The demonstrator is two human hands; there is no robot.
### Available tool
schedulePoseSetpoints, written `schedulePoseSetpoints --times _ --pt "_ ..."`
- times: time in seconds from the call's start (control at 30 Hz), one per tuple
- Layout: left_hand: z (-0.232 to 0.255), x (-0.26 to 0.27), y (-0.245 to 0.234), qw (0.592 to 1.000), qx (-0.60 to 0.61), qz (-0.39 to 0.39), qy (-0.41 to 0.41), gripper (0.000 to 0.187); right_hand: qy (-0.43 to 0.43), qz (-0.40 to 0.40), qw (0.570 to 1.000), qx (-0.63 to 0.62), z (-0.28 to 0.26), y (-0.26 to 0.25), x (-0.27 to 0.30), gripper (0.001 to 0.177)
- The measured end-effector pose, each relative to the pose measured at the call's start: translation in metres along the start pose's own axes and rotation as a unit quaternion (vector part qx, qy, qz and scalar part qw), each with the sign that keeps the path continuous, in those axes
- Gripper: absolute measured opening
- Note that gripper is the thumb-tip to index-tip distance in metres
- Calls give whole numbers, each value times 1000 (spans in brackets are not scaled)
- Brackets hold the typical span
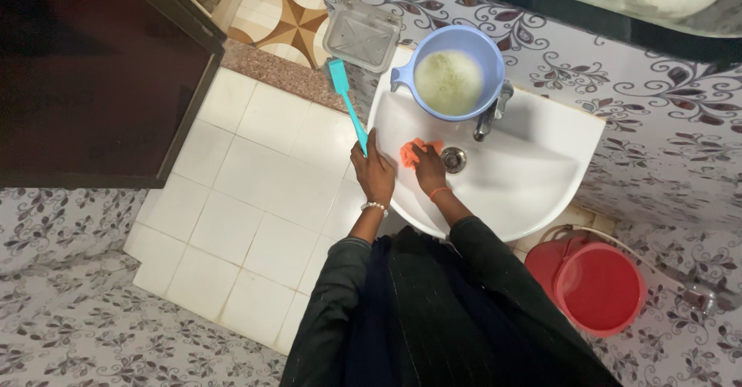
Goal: The person scrubs a white bathroom sink using a blue scrub brush and an orange sponge. They clean the basin and faucet area while a blue bowl filled with soapy water sits on the sink. The person repeatedly wipes the sink surface and the drain area throughout the clip.
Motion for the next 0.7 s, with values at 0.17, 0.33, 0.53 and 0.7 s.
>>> schedulePoseSetpoints --times 0.17,0.33,0.53,0.7 --pt "1 2 1 999 -22 28 17 61 -63 51 995 53 -4 -17 -7 51" --pt "0 1 2 999 -23 20 18 63 -42 35 997 62 1 -22 -19 50" --pt "1 -2 1 1000 -10 1 11 64 -53 32 997 38 -3 -21 -16 55" --pt "2 -2 -1 1000 0 3 9 63 -57 -31 998 18 -7 -8 -3 55"
Point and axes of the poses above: each hand's wrist, its own x-axis away from the middle knuckle, its own y-axis out of the palm, z = x × y, the point moved 7 cm from there along -x, towards the middle knuckle, and after that the axes turned 15 degrees about -x, right-handed, at the moved point
